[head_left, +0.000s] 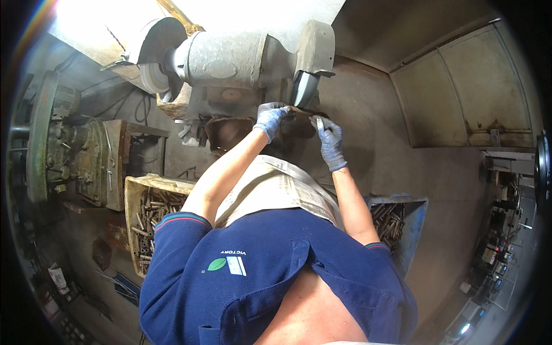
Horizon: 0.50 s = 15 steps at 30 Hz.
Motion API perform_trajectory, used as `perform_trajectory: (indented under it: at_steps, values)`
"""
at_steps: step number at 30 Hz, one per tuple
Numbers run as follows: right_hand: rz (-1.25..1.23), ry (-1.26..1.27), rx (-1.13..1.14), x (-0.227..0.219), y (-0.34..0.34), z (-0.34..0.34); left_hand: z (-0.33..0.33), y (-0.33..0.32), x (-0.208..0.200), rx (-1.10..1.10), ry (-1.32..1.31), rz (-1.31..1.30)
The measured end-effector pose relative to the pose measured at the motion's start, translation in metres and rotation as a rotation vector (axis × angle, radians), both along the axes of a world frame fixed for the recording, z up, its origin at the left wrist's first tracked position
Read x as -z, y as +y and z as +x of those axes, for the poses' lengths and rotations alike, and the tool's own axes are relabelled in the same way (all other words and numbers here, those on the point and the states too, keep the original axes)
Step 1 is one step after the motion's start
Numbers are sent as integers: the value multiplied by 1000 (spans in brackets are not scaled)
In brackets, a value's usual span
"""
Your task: The person picks up metal parts from a bin and grinds them using a bench grinder, rotating each part to treat different sides.
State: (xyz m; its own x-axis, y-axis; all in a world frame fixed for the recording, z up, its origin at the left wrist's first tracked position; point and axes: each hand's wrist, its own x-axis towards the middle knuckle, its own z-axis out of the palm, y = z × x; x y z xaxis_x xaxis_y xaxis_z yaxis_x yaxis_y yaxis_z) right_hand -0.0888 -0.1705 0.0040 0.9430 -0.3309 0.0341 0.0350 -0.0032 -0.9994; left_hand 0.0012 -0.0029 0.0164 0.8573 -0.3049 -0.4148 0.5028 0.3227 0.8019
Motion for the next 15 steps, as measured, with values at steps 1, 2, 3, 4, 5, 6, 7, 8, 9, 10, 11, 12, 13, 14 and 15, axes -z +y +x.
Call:
perform_trajectory:
  at_steps: [1, 2, 3, 4, 5, 6, 7, 8, 9, 10, 11, 12, 13, 14, 15]
  values:
    - [-14, -7, -29, 3, 1, 2, 2, 3, 2, -17, 16, -24]
    - [-28, -13, -61, 3, 4, 4, 3, 7, 3, -19, 8, -7]
    - [-41, -19, -93, 4, 8, 6, 5, 11, 3, -21, 1, 10]
    - [-32, -1, -85, 5, 11, 8, 6, 14, 4, -24, -7, 27]
    - [-6, -4, -88, 7, 15, 10, 8, 18, 5, -40, -1, 21]
    - [21, -7, -91, 8, 20, 12, 9, 21, 5, -56, 4, 15]
    - [47, -10, -93, 9, 24, 14, 9, 25, 6, -72, 9, 8]
    - [23, 3, -93, 8, 27, 16, 9, 27, 4, -86, 11, 13]
    - [61, 5, -87, 9, 29, 18, 9, 29, 2, -99, 13, 17]
    - [99, 6, -80, 11, 32, 19, 9, 31, 0, -111, 15, 21]
    - [137, 8, -75, 10, 36, 19, 10, 33, 0, -101, 3, 27]
    - [175, -3, -64, 8, 41, 20, 10, 37, 0, -90, -10, 33]
    - [213, -13, -50, 7, 44, 19, 11, 40, 0, -77, -22, 39]
    - [250, -23, -36, 2, 47, 18, 10, 44, 3, -61, -84, 70]
    - [10, -110, -34, -4, 47, 15, 8, 49, 5, -44, -147, 101]
